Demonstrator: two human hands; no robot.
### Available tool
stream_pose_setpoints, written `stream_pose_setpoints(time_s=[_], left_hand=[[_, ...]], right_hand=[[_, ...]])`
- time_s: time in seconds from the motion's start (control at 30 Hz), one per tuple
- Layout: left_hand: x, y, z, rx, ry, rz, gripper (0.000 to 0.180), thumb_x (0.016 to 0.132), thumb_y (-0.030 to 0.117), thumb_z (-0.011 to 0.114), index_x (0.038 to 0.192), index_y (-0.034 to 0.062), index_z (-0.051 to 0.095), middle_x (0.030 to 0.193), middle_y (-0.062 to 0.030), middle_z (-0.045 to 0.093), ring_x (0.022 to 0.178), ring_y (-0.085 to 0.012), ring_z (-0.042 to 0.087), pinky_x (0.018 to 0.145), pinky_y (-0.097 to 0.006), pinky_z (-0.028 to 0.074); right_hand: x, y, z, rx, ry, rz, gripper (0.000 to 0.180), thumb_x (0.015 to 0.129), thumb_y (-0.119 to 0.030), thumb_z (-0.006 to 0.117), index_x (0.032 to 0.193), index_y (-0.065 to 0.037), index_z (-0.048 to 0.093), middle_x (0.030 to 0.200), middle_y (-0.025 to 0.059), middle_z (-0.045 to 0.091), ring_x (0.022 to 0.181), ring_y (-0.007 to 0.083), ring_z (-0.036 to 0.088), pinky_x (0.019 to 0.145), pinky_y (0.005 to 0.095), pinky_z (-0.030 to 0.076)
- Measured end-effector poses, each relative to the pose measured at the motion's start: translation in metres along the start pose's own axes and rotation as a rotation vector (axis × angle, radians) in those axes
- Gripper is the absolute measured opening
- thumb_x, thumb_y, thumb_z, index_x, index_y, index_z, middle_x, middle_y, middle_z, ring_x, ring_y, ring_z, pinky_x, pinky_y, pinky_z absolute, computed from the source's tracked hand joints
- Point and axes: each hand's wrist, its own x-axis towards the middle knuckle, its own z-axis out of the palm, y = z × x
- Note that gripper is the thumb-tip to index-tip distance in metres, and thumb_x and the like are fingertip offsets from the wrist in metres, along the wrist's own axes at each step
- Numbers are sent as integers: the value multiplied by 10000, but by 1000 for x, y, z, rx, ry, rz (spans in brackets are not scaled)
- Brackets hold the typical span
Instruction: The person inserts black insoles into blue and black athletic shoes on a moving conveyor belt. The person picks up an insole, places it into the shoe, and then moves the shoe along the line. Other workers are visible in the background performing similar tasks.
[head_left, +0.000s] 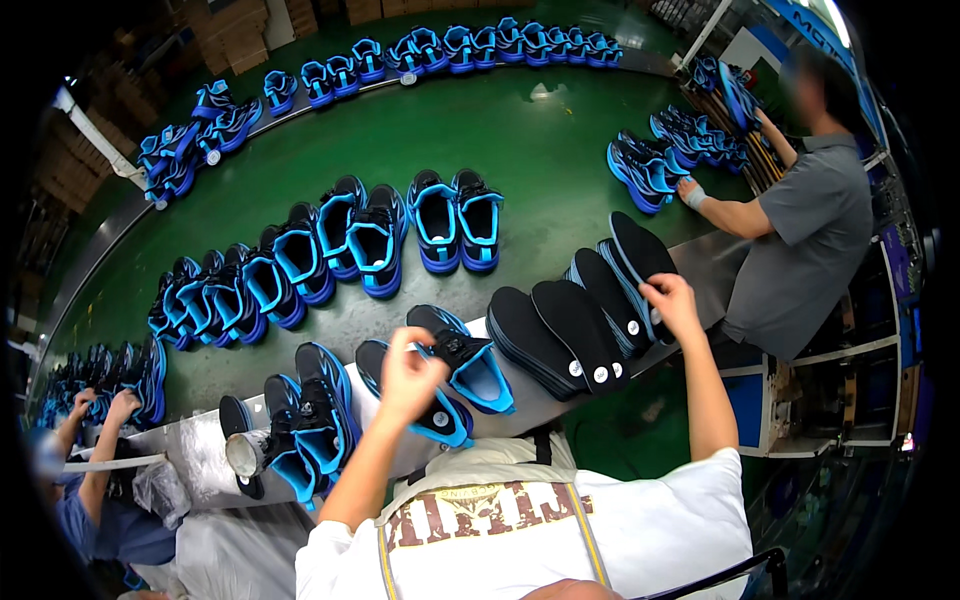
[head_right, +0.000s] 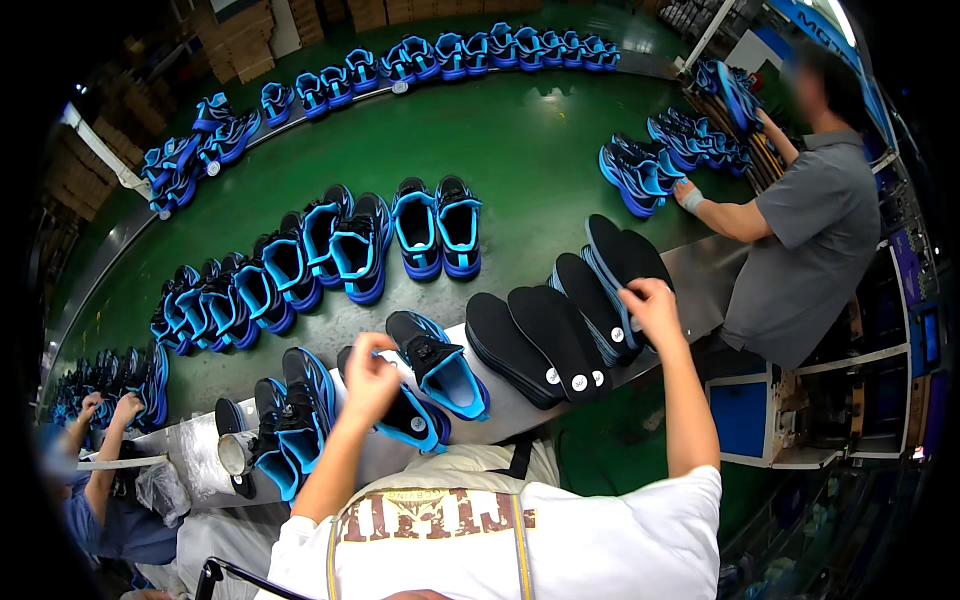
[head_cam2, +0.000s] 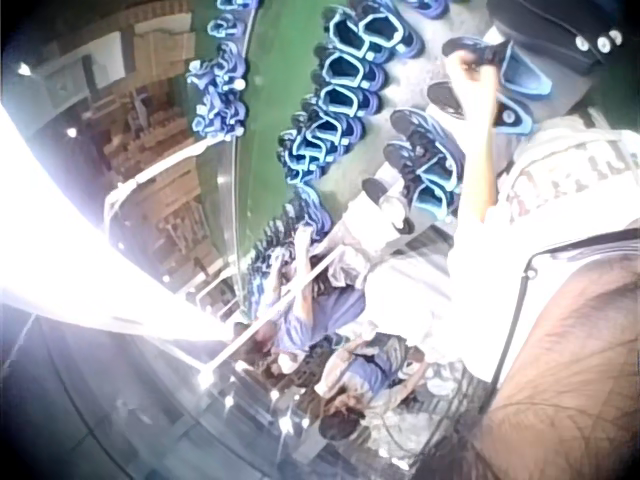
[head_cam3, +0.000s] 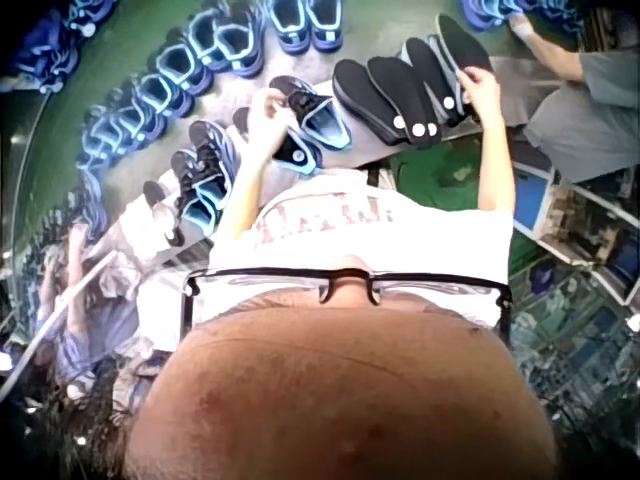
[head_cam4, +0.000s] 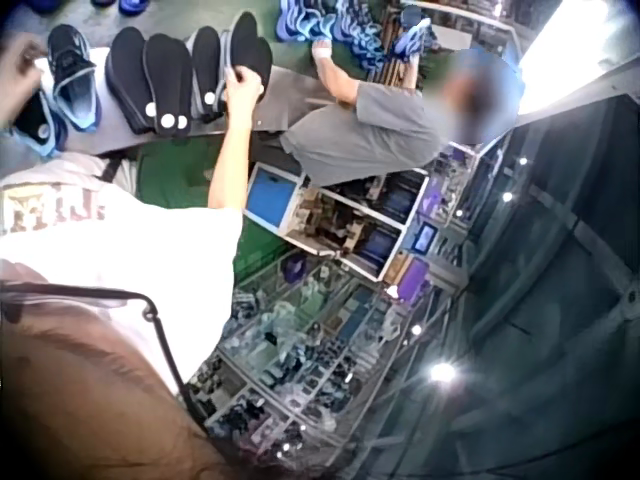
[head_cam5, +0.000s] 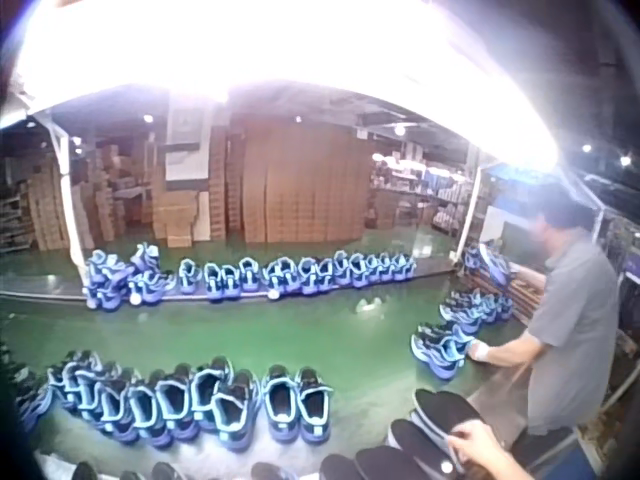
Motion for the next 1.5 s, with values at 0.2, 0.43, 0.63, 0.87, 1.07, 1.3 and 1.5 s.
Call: stream_pose_setpoints(time_s=[0.2, 0.43, 0.63, 0.87, 1.07, 1.3, 1.5], left_hand=[[-5, -47, 32, 653, -127, 242, 560, 676, 202, 628, 1154, 48, 380, 983, -163, 482, 781, -323, 523, 633, -384, 438], [25, -50, 8, 428, -267, -151, 363, 746, 360, 577, 794, 5, 519, 720, -202, 571, 731, -359, 550, 603, -401, 422], [27, -66, 4, 320, -338, -126, 364, 748, 377, 568, 787, 16, 543, 730, -193, 575, 715, -351, 555, 618, -395, 419], [17, -51, 5, 534, -277, -19, 409, 757, 432, 524, 981, 90, 555, 842, -167, 590, 790, -333, 561, 673, -392, 438], [23, -50, 7, 473, -328, -130, 427, 765, 440, 508, 923, 46, 550, 767, -206, 587, 735, -371, 561, 638, -422, 434], [27, -70, 11, 422, -306, -139, 391, 784, 423, 500, 869, 50, 581, 722, -158, 590, 668, -272, 578, 606, -342, 429], [25, -69, 9, 351, -343, -202, 360, 791, 381, 507, 886, 43, 584, 740, -133, 601, 683, -234, 583, 627, -315, 435]], right_hand=[[-89, -115, 27, 431, -827, 19, 175, 695, -157, 639, 696, 16, 617, 610, 42, 556, 539, 87, 506, 479, 219, 395], [-98, -148, 118, 68, -912, -99, 184, 639, -150, 597, 655, 32, 615, 522, 144, 558, 475, 247, 538, 503, 327, 447], [-117, -141, 193, -371, -558, -690, 149, 704, -90, 493, 778, 18, 562, 921, 202, 478, 860, 304, 494, 737, 384, 427], [-127, -145, 155, -451, -438, -652, 330, 647, -299, 594, 805, -11, 563, 947, 204, 474, 889, 330, 460, 753, 401, 393], [-104, -152, 157, -688, -888, -483, 332, 669, -319, 575, 814, -21, 595, 877, 199, 534, 817, 314, 537, 692, 379, 463], [-107, -126, 173, -487, -677, -909, 147, 687, -106, 484, 714, -14, 596, 806, 141, 535, 756, 266, 545, 633, 349, 470], [-96, -114, 212, -492, -642, -1014, 158, 720, -149, 462, 731, -33, 569, 790, 124, 531, 732, 242, 535, 609, 334, 460]])
